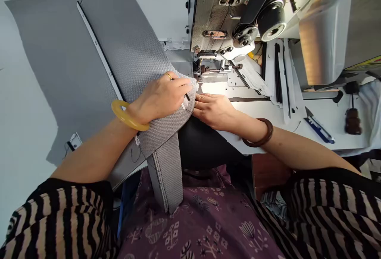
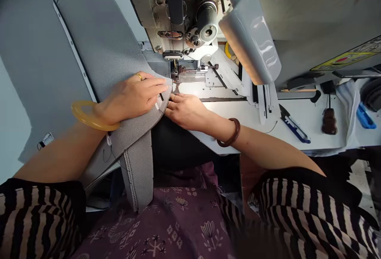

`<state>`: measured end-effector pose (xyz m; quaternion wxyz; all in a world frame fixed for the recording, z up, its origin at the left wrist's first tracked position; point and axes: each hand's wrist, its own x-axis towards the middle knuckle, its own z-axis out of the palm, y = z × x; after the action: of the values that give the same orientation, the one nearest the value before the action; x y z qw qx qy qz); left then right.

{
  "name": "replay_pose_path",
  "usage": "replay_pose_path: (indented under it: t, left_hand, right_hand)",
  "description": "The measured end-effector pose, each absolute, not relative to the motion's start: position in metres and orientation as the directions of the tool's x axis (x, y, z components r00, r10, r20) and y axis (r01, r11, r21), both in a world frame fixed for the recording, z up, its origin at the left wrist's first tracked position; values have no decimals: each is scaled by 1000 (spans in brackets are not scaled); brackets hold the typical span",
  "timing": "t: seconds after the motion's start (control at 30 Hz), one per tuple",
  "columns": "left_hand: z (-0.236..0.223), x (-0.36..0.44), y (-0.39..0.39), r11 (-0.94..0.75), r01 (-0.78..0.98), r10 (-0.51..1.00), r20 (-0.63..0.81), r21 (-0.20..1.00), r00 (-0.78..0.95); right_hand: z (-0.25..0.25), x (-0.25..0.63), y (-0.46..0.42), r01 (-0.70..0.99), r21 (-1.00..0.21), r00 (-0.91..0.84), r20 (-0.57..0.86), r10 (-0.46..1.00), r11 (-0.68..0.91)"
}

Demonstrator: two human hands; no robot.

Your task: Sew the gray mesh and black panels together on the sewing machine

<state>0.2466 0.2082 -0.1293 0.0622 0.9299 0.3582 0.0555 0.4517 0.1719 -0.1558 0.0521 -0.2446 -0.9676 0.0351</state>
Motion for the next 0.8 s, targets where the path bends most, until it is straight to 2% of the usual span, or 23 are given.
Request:
replay_pose_path:
  t: [0.1, 0.3, 0.63, 0.8]
  left_hand:
    - [-128, 249, 210, -739, 671, 672, 11, 64, 740]
    - [-125, 255, 213, -725, 685, 687, 12, 68, 726]
    - [-124, 258, 217, -740, 672, 672, 25, 25, 740]
    - [-126, 256, 217, -755, 653, 655, 78, 51, 752]
  right_hand:
    - [-159, 455, 174, 470, -144, -867, 109, 486, 871]
    - [-163, 463, 177, 466, -251, -847, 152, 510, 848]
    - [-161, 466, 182, 462, -285, -839, 166, 518, 840]
    - [-162, 466, 183, 454, -286, -836, 191, 514, 844]
